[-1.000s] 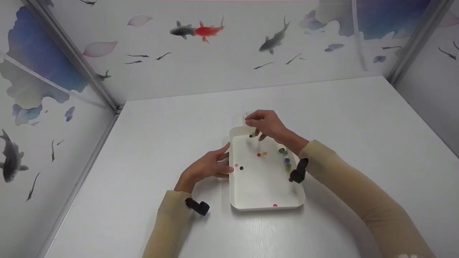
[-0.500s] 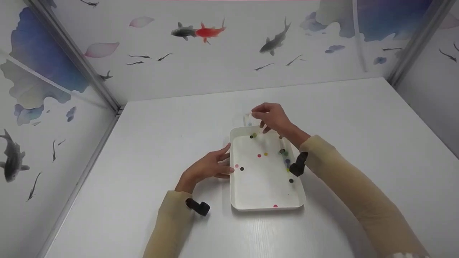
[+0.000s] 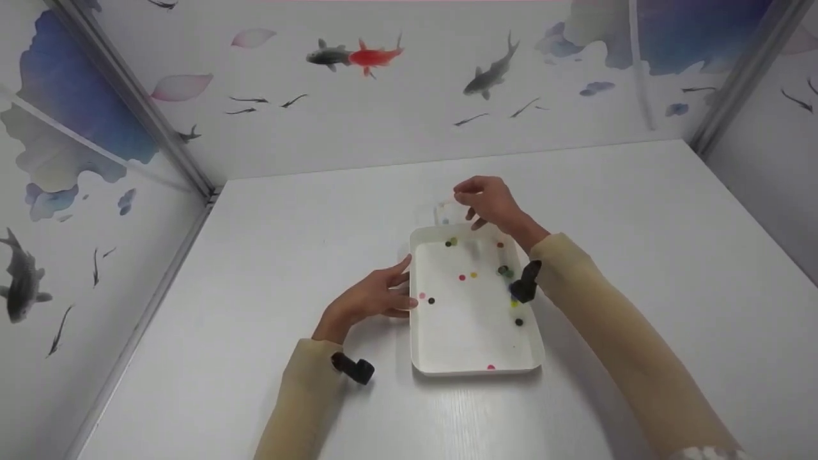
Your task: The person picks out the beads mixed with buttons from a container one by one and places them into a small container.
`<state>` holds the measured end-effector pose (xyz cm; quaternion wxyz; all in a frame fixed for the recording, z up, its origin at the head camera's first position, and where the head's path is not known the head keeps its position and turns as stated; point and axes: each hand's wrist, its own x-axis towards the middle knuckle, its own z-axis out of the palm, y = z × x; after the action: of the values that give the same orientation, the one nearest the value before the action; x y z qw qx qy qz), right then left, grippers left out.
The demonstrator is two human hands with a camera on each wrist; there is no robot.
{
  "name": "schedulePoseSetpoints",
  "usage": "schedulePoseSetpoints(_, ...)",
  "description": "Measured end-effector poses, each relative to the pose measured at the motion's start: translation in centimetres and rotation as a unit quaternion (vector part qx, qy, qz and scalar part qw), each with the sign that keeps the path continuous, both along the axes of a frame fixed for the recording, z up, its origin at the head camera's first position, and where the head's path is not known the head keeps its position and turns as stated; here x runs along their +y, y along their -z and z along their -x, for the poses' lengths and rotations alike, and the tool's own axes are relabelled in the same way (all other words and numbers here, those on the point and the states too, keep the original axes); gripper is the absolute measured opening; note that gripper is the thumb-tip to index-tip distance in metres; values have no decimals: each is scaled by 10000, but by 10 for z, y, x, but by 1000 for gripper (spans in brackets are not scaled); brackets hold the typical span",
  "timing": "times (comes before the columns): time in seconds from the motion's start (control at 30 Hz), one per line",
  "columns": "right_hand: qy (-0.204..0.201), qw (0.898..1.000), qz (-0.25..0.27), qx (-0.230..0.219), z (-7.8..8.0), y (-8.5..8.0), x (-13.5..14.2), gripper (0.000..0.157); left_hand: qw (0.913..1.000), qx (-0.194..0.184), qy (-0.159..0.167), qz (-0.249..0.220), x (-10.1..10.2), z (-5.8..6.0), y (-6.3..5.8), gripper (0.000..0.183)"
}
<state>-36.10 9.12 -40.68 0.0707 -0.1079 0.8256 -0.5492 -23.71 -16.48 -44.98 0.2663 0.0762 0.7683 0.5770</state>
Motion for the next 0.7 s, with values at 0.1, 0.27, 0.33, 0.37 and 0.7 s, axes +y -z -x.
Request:
schedulePoseSetpoints(0.1, -15, 10000, 59, -72, 2, 3, 1, 30, 10000, 26, 31, -88, 0, -1, 0, 95)
schedulePoseSetpoints(0.27, -7, 9999, 128, -110, 4, 6, 3, 29, 9999, 54, 59, -135, -1, -2, 0, 96)
schedulePoseSetpoints(0.33, 17, 9999, 78, -101, 4, 6, 4, 29, 9999, 53, 35, -83, -1, -1, 0, 96)
schedulePoseSetpoints(0.37, 34, 9999, 42, -85, 4, 7, 4, 29, 10000, 51, 30, -76, -1, -1, 0, 96)
schedulePoseSetpoints(0.7, 317, 9988, -356, 114, 7, 11, 4, 29, 10000, 37, 66, -57, 0, -1, -1, 96)
